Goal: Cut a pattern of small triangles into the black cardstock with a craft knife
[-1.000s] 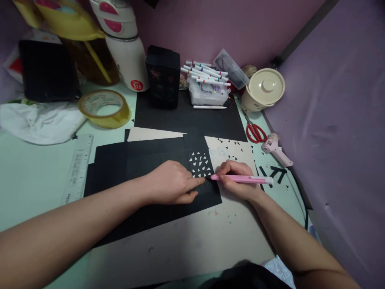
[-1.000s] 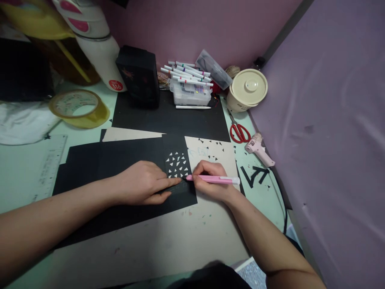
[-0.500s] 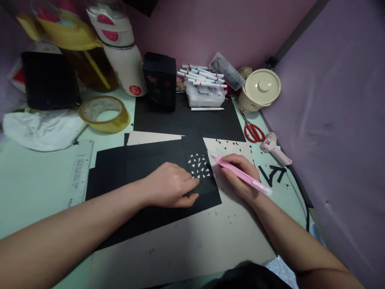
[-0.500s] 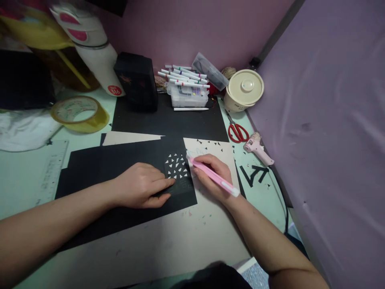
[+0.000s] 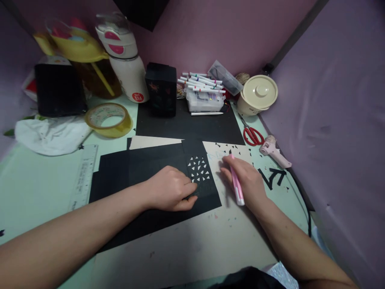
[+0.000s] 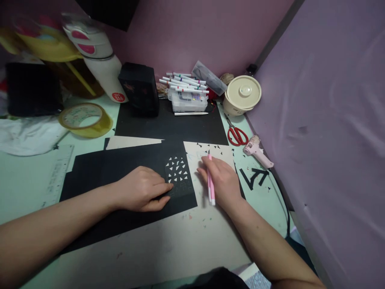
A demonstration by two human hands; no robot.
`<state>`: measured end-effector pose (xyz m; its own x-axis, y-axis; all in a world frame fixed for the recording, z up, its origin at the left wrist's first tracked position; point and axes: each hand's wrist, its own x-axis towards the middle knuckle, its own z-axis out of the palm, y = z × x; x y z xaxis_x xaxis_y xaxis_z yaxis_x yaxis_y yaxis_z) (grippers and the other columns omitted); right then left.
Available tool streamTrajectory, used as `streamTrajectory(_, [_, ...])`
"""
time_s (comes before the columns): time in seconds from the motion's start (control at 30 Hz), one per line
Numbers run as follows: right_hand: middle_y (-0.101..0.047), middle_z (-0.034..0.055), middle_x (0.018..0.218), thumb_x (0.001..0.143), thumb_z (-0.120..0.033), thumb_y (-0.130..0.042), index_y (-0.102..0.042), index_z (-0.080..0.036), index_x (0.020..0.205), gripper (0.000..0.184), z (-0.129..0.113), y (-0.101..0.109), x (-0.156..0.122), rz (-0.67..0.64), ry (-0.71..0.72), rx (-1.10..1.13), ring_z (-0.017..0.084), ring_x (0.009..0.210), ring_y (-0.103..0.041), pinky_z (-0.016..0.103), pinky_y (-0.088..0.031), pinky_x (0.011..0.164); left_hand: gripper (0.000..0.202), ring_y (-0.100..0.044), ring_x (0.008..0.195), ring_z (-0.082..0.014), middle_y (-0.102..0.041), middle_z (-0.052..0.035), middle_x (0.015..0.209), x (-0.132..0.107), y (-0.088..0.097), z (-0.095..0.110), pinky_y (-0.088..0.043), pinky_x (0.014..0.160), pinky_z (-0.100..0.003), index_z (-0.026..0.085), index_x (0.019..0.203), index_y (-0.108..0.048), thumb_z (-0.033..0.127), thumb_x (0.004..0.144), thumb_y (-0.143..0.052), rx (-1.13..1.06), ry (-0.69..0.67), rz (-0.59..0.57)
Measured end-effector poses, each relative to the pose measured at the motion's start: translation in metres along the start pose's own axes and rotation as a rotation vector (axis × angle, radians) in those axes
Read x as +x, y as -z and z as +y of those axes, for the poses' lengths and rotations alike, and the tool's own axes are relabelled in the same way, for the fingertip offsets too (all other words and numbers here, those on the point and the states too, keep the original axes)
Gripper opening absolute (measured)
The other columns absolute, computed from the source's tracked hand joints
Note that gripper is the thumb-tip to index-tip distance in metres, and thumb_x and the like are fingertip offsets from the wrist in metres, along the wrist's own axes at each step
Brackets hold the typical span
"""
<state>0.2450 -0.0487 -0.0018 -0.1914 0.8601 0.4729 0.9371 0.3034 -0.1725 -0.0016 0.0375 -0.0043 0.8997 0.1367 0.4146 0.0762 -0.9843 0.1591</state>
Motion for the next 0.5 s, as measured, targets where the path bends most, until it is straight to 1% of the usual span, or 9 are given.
streamTrajectory(0.03, [-0.074,0.0162,0.109,0.095,-0.023,-0.06,-0.062,-0.016,0.121,0.027,0.001,0.0,-0.001,0.033,-0.033,0.008,0.03,0.103,-0.071,0.045,-0.058,0.088,0.027,-0.058,0.048,-0.0142,-0.06,0.0024,0.054,0.0,0.0,0.0,-0.039,0.045,-0.03,0.016,0.083,-0.07,0.031,0.092,-0.049,-0.001,-0.006,0.004])
streamTrajectory(0.1, [-0.073,0.0141,0.111,0.095,-0.014,-0.057,-0.061,-0.019,0.124,0.03,-0.002,0.001,-0.002,0.077,-0.031,0.094,0.027,0.104,-0.07,0.043,-0.057,0.089,0.026,-0.057,0.048,-0.0141,-0.059,0.0025,0.054,0.0,0.001,0.001,-0.039,0.045,-0.031,0.017,0.082,-0.07,0.029,0.091,-0.05,-0.006,-0.025,0.014])
streamTrajectory(0.17, [-0.074,0.0104,0.102,0.094,-0.008,-0.056,-0.062,-0.022,0.122,0.032,-0.007,0.001,-0.002,0.123,-0.003,0.202,0.023,0.093,-0.071,0.039,-0.057,0.082,0.025,-0.057,0.048,-0.0142,-0.059,0.0024,0.053,0.0,0.001,0.001,-0.038,0.045,-0.031,0.017,0.08,-0.069,0.028,0.091,-0.05,-0.018,-0.045,0.011])
streamTrajectory(0.23, [-0.073,0.0069,0.091,0.091,-0.008,-0.061,-0.064,-0.022,0.114,0.028,-0.013,0.0,0.0,0.168,0.011,0.281,0.02,0.079,-0.069,0.035,-0.056,0.072,0.025,-0.057,0.048,-0.0143,-0.06,0.002,0.054,0.0,0.001,0.002,-0.038,0.045,-0.031,0.017,0.08,-0.069,0.028,0.091,-0.049,-0.042,-0.061,-0.008])
streamTrajectory(0.3, [-0.072,0.0048,0.084,0.088,-0.011,-0.066,-0.065,-0.022,0.107,0.022,-0.016,0.0,0.002,0.173,-0.004,0.349,0.018,0.07,-0.067,0.031,-0.055,0.065,0.025,-0.057,0.048,-0.0144,-0.062,0.0016,0.056,0.0,0.001,0.002,-0.037,0.046,-0.032,0.017,0.083,-0.069,0.028,0.091,-0.049,-0.071,-0.067,-0.036])
streamTrajectory(0.37, [-0.072,0.0041,0.085,0.088,-0.012,-0.067,-0.065,-0.022,0.105,0.019,-0.017,0.001,0.006,0.115,-0.02,0.422,0.017,0.072,-0.068,0.03,-0.056,0.066,0.024,-0.058,0.049,-0.0144,-0.064,0.0013,0.058,-0.001,0.0,0.002,-0.036,0.045,-0.032,0.017,0.088,-0.07,0.028,0.091,-0.049,-0.094,-0.06,-0.063])
streamTrajectory(0.4, [-0.074,0.0046,0.09,0.09,-0.013,-0.066,-0.065,-0.022,0.107,0.02,-0.016,0.002,0.009,0.064,-0.007,0.457,0.017,0.079,-0.07,0.031,-0.057,0.071,0.024,-0.058,0.049,-0.0145,-0.065,0.0013,0.058,-0.001,0.0,0.002,-0.036,0.045,-0.032,0.017,0.089,-0.07,0.029,0.091,-0.049,-0.1,-0.055,-0.075])
streamTrajectory(0.43, [-0.075,0.0055,0.097,0.091,-0.013,-0.064,-0.064,-0.023,0.11,0.021,-0.016,0.002,0.011,-0.002,0.029,0.486,0.019,0.089,-0.07,0.033,-0.058,0.079,0.024,-0.059,0.05,-0.0147,-0.065,0.0012,0.059,-0.001,0.0,0.002,-0.035,0.045,-0.032,0.017,0.089,-0.07,0.029,0.091,-0.049,-0.102,-0.05,-0.085])
streamTrajectory(0.5, [-0.074,0.007,0.114,0.095,-0.015,-0.058,-0.061,-0.023,0.118,0.025,-0.016,0.002,0.016,-0.144,0.162,0.505,0.021,0.111,-0.066,0.038,-0.055,0.093,0.023,-0.06,0.051,-0.0151,-0.065,0.001,0.059,-0.002,-0.001,0.002,-0.034,0.045,-0.032,0.017,0.087,-0.069,0.029,0.09,-0.049,-0.1,-0.046,-0.099])
